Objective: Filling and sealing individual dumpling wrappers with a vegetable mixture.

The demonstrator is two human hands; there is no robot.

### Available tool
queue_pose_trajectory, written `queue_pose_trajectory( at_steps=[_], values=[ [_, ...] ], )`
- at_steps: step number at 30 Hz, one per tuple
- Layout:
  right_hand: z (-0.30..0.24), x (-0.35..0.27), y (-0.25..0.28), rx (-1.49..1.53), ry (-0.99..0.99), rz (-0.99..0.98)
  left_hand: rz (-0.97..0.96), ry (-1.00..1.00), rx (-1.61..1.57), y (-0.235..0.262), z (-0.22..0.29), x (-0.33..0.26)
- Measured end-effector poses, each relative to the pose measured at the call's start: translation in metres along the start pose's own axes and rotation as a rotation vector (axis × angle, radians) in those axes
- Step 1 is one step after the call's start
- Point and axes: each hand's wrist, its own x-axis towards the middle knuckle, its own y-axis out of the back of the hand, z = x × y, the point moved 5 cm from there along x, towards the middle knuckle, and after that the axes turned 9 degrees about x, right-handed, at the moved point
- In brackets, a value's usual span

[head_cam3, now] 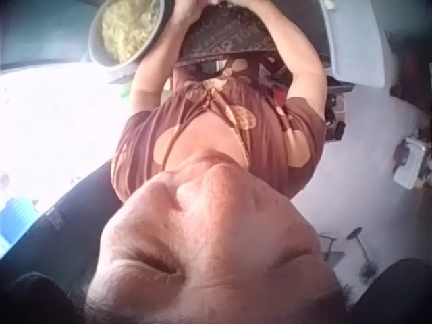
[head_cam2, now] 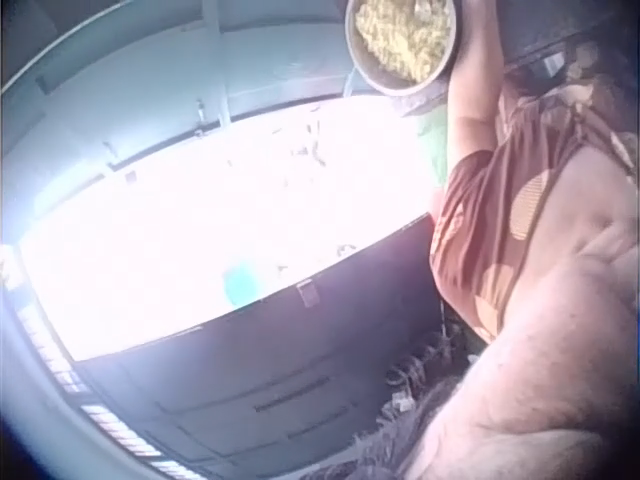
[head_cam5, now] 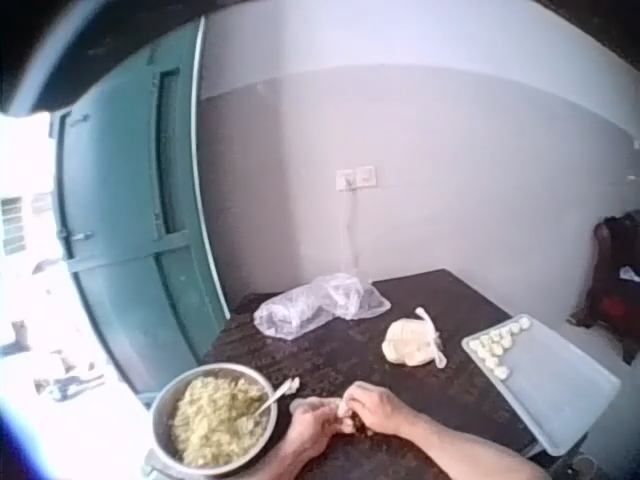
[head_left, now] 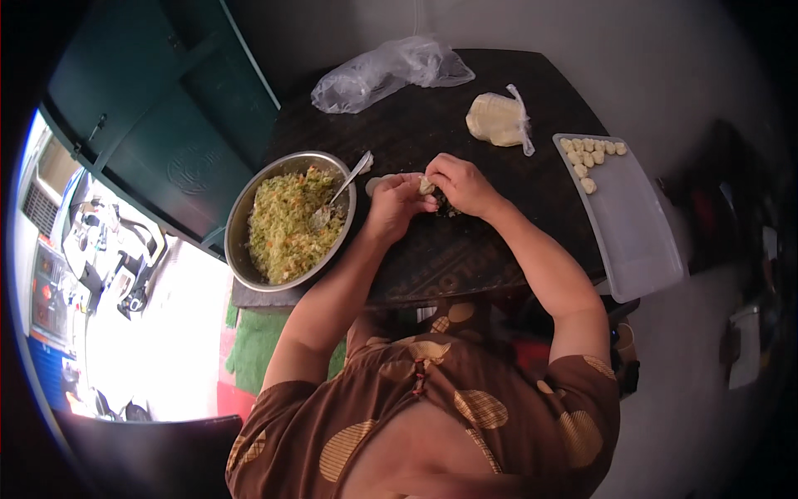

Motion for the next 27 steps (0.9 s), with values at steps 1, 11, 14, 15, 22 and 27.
queue_pose_trajectory(
  at_steps=[1,11,14,15,22,27],
  values=[
    [0.000,0.000,0.000,0.013,0.006,-0.009,-0.002,0.020,-0.010,-0.001,0.000,0.000],
    [0.002,0.000,0.007,0.083,-0.058,0.045,0.071,-0.015,0.087,-0.004,0.007,-0.006],
    [0.001,-0.001,0.007,0.094,-0.055,0.044,0.097,-0.029,0.118,-0.006,0.010,-0.006],
    [0.000,-0.001,0.007,0.091,-0.046,0.036,0.095,-0.025,0.119,-0.008,0.010,-0.006],
    [0.002,-0.001,0.009,0.114,-0.028,0.066,0.154,-0.064,0.101,-0.006,0.014,-0.007],
    [0.006,-0.001,0.009,0.120,-0.025,0.073,0.178,-0.096,0.078,-0.003,0.016,-0.007]
  ],
)
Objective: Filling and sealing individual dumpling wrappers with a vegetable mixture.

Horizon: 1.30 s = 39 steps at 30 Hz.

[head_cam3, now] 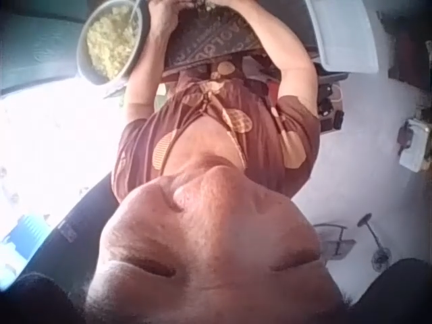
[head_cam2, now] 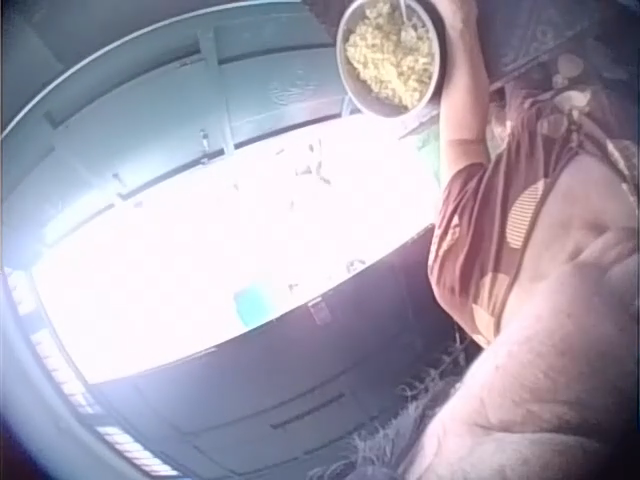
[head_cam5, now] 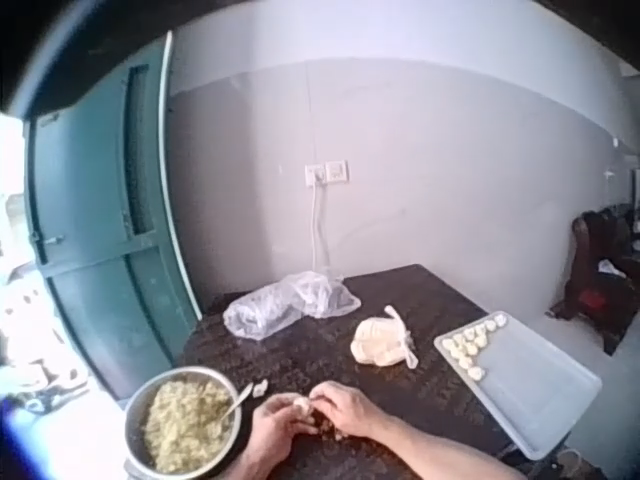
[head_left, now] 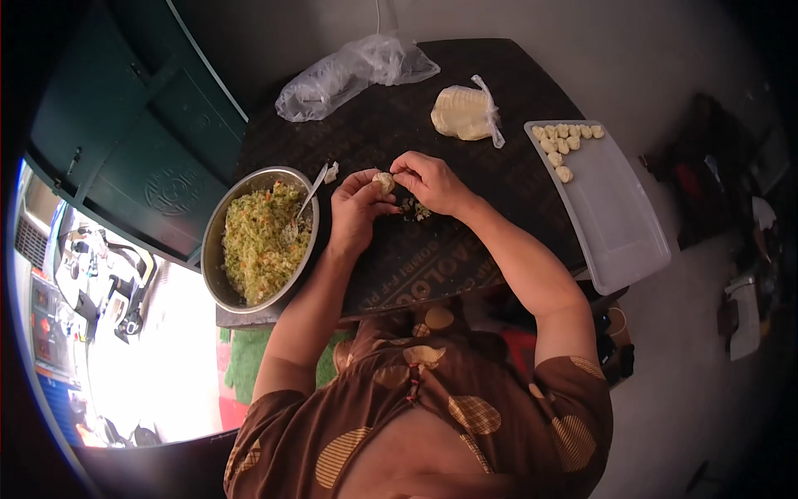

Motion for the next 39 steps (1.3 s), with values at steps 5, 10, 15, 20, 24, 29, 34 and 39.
queue_pose_trajectory(
  at_steps=[5,10,15,20,24,29,34,39],
  values=[
    [0.004,-0.001,0.002,-0.014,0.000,0.023,0.011,0.002,0.010,-0.004,0.001,0.000],
    [0.006,0.002,0.004,-0.031,-0.013,0.004,0.017,-0.001,0.018,-0.008,0.004,0.002],
    [0.007,-0.001,0.001,-0.036,-0.034,0.033,0.007,0.014,0.028,-0.007,0.001,-0.001],
    [0.003,-0.002,0.001,-0.051,0.000,0.042,0.017,0.016,0.026,-0.004,-0.002,0.002],
    [0.001,0.001,0.000,-0.069,0.046,0.042,0.008,0.009,0.010,-0.004,0.000,-0.002],
    [0.001,0.002,0.003,-0.071,0.023,0.023,0.048,-0.028,0.028,-0.005,0.002,-0.001],
    [-0.005,0.001,0.002,-0.089,-0.047,-0.011,0.093,-0.114,0.039,-0.002,-0.001,0.002],
    [-0.006,0.001,-0.003,-0.070,0.020,0.014,0.089,-0.141,0.050,-0.001,0.004,0.000]
  ],
)
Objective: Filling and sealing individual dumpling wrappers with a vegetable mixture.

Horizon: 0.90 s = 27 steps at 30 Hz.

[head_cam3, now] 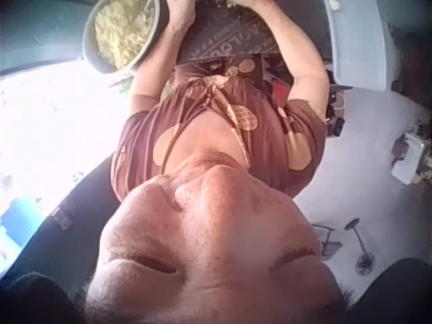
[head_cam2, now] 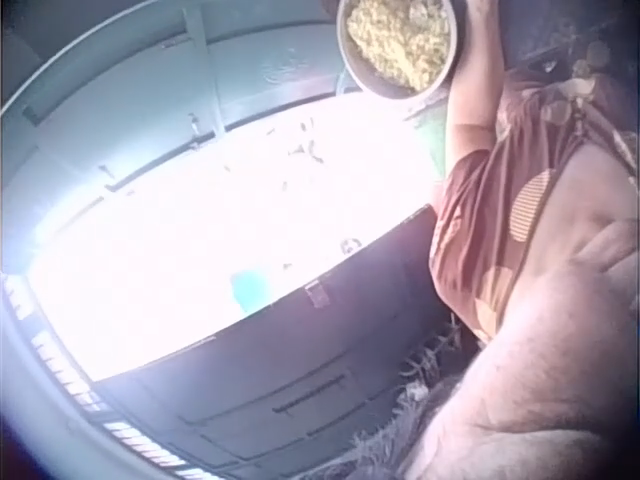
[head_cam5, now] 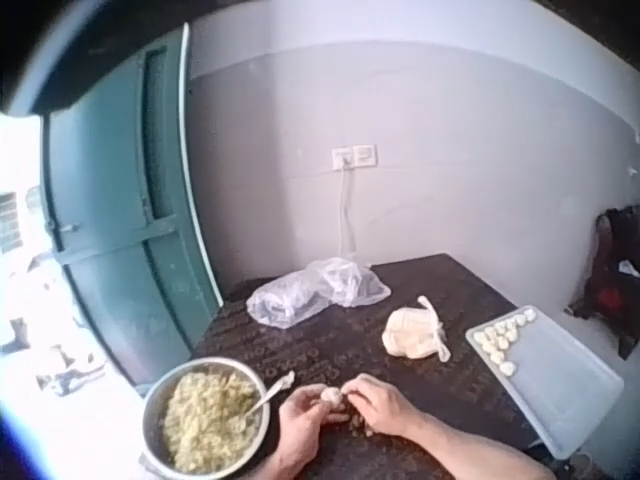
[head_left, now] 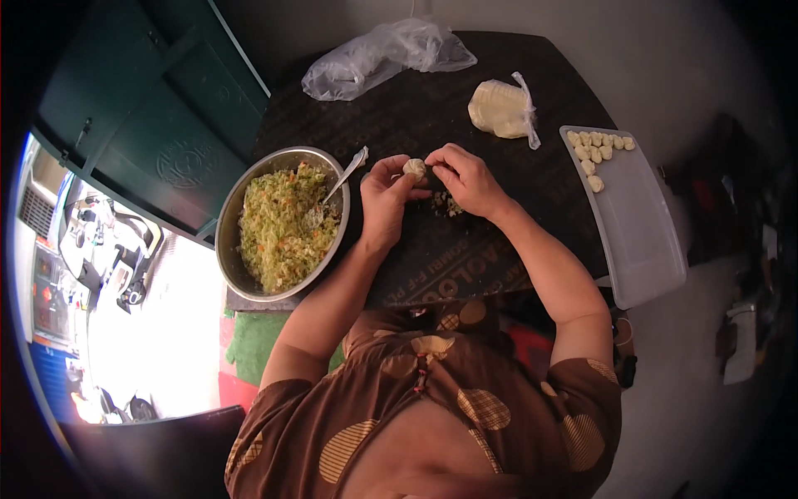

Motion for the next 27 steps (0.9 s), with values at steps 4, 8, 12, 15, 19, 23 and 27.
queue_pose_trajectory(
  at_steps=[4,8,12,15,19,23,27],
  values=[
    [-0.002,0.000,-0.001,0.027,-0.036,-0.017,-0.020,0.001,0.014,0.000,-0.001,-0.002],
    [-0.005,0.001,0.000,0.006,-0.109,-0.073,-0.020,0.020,0.047,-0.004,0.001,-0.004],
    [-0.005,0.001,0.000,0.008,-0.072,-0.057,-0.125,0.002,0.094,-0.008,-0.004,-0.002],
    [-0.002,0.001,-0.001,0.003,-0.099,-0.067,-0.147,0.026,0.094,-0.010,-0.004,-0.004],
    [-0.003,-0.001,-0.003,0.004,-0.027,-0.026,-0.169,0.049,0.067,-0.008,-0.008,-0.001],
    [-0.004,-0.001,-0.006,-0.057,-0.003,-0.046,-0.136,0.071,0.056,-0.006,-0.009,-0.002],
    [-0.005,0.000,-0.004,-0.076,0.018,-0.072,-0.166,0.104,0.080,-0.005,-0.009,-0.001]
  ],
)
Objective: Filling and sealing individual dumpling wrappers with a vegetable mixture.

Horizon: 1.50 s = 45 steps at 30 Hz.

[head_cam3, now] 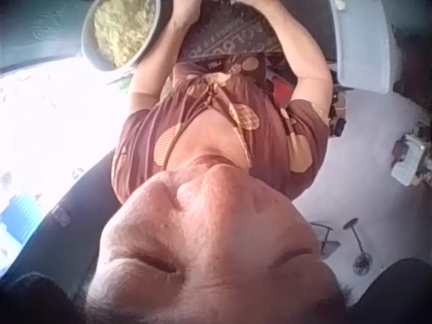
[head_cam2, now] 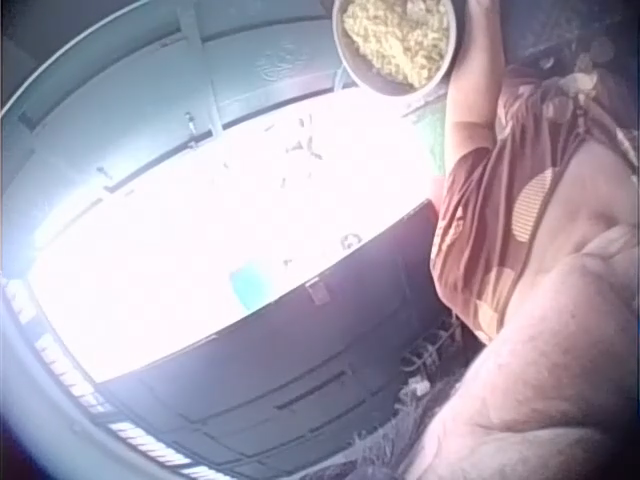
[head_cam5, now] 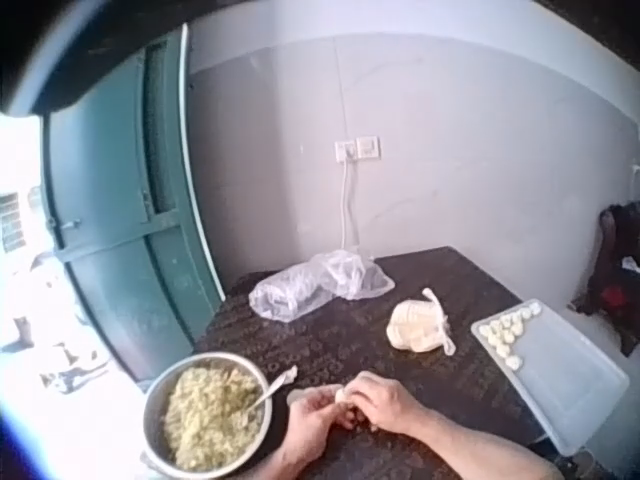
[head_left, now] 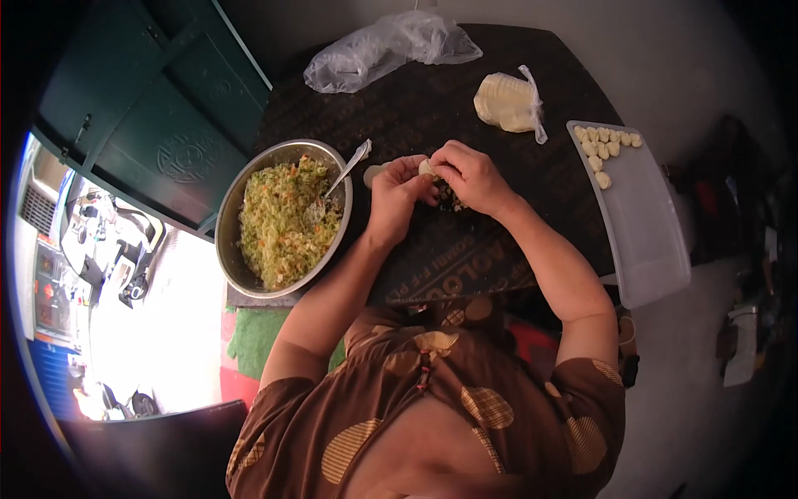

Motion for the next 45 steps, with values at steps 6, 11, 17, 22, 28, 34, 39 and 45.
queue_pose_trajectory(
  at_steps=[6,11,17,22,28,34,39,45],
  values=[
    [0.007,0.000,0.008,0.073,-0.045,0.065,0.073,-0.004,-0.043,-0.001,0.006,-0.003],
    [0.004,0.000,0.004,0.050,-0.102,-0.007,0.047,-0.023,-0.090,0.000,0.000,0.001],
    [0.006,-0.002,0.004,-0.035,-0.042,0.017,0.029,-0.035,-0.049,-0.003,0.000,0.001],
    [0.000,-0.001,0.002,-0.073,0.002,0.006,0.011,-0.010,-0.079,0.000,-0.004,0.000],
    [-0.003,0.001,0.001,-0.111,0.089,-0.028,-0.021,0.067,-0.115,0.003,-0.003,0.002],
    [0.004,-0.003,0.000,-0.061,0.021,-0.004,-0.010,0.109,-0.091,-0.001,-0.003,-0.001],
    [0.003,-0.001,-0.002,-0.058,0.070,-0.026,-0.047,0.099,-0.122,0.000,-0.002,0.000],
    [0.005,-0.003,-0.002,-0.072,0.018,-0.040,-0.038,0.109,-0.087,-0.001,-0.002,-0.001]
  ],
)
